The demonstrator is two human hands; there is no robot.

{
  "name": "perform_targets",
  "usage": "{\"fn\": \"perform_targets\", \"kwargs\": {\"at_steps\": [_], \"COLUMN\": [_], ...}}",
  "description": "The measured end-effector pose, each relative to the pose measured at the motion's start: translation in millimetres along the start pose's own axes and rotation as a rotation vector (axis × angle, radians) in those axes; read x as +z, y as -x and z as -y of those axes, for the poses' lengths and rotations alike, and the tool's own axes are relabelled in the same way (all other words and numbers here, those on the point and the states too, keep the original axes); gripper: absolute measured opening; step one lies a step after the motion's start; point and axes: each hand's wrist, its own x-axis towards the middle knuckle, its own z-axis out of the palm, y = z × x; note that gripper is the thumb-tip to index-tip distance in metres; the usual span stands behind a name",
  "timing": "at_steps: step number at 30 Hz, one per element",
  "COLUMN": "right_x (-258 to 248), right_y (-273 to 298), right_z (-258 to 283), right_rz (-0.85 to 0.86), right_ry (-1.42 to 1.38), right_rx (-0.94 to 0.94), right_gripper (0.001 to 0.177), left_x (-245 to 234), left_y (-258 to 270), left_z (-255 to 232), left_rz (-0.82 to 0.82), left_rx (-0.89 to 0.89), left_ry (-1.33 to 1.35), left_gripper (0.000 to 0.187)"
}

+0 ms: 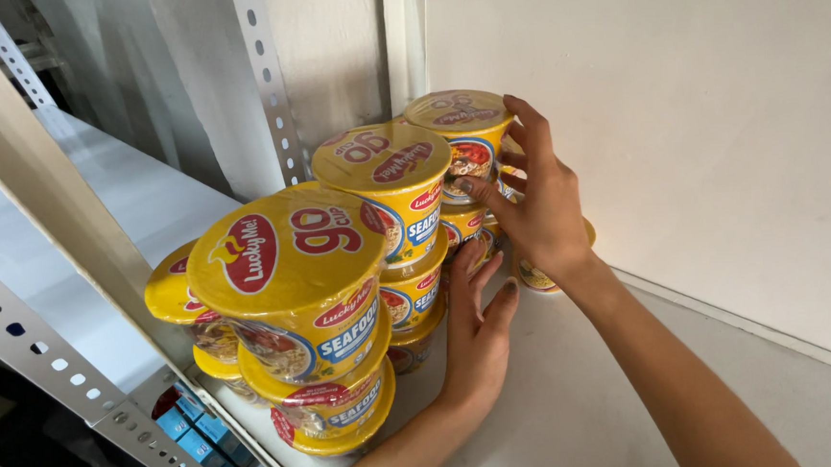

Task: The person takes instant noodle cups from a cardboard box and places them onto a white shelf. They use a grey cloth to wipe the noodle cups before arranging them in neat rows. The person handles the cups one by one, stacking them to fill the shelf space.

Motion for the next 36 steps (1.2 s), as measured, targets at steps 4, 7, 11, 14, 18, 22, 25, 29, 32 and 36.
{"fn": "perform_targets", "kwargs": {"at_steps": [4, 7, 11, 14, 18, 22, 25, 29, 32, 36], "right_x": [0.8, 5.4, 6.6, 8.4, 8.5, 0.2, -4.9, -24.3, -33.5, -48.6], "right_y": [2.7, 7.9, 5.4, 9.5, 5.3, 15.2, 33.4, 63.4, 91.9, 141.5], "right_z": [-2.1, -16.4, -24.0, -19.2, -21.8, 1.8, -8.2, 18.2, 34.5, 91.8], "right_rz": [-0.024, 0.0, -0.014, 0.003, 0.023, 0.034, -0.013, 0.006, 0.05, 0.124], "right_ry": [-0.043, -0.057, -0.056, -0.076, 0.007, 0.115, 0.192, 0.297, 0.338, 0.404], "right_rx": [0.019, 0.003, 0.002, 0.038, 0.026, 0.048, 0.09, 0.074, 0.093, 0.135], "right_gripper": [0.091, 0.092, 0.083, 0.077, 0.077, 0.092, 0.08, 0.078, 0.079, 0.081], "left_x": [3.5, 1.2, -2.0, -1.8, 1.1, 2.2, 5.5, 2.0, -1.6, -3.5], "left_y": [-2.3, 1.0, -2.3, 3.8, 2.1, 7.5, 13.3, 17.8, 21.4, 51.0], "left_z": [-2.3, 5.3, 12.6, 14.2, 5.5, 8.9, -7.8, -21.2, -27.6, -43.8], "left_rz": [-0.031, -0.034, -0.019, -0.01, 0.027, 0.081, 0.155, 0.175, 0.142, 0.117], "left_rx": [0.016, -0.011, 0.042, 0.037, 0.085, 0.127, 0.205, 0.455, 0.552, 0.469], "left_ry": [-0.039, -0.024, -0.067, -0.016, -0.061, -0.111, -0.221, -0.608, -0.748, -0.735], "left_gripper": [0.068, 0.072, 0.068, 0.068, 0.07, 0.069, 0.065, 0.067, 0.061, 0.037]}}
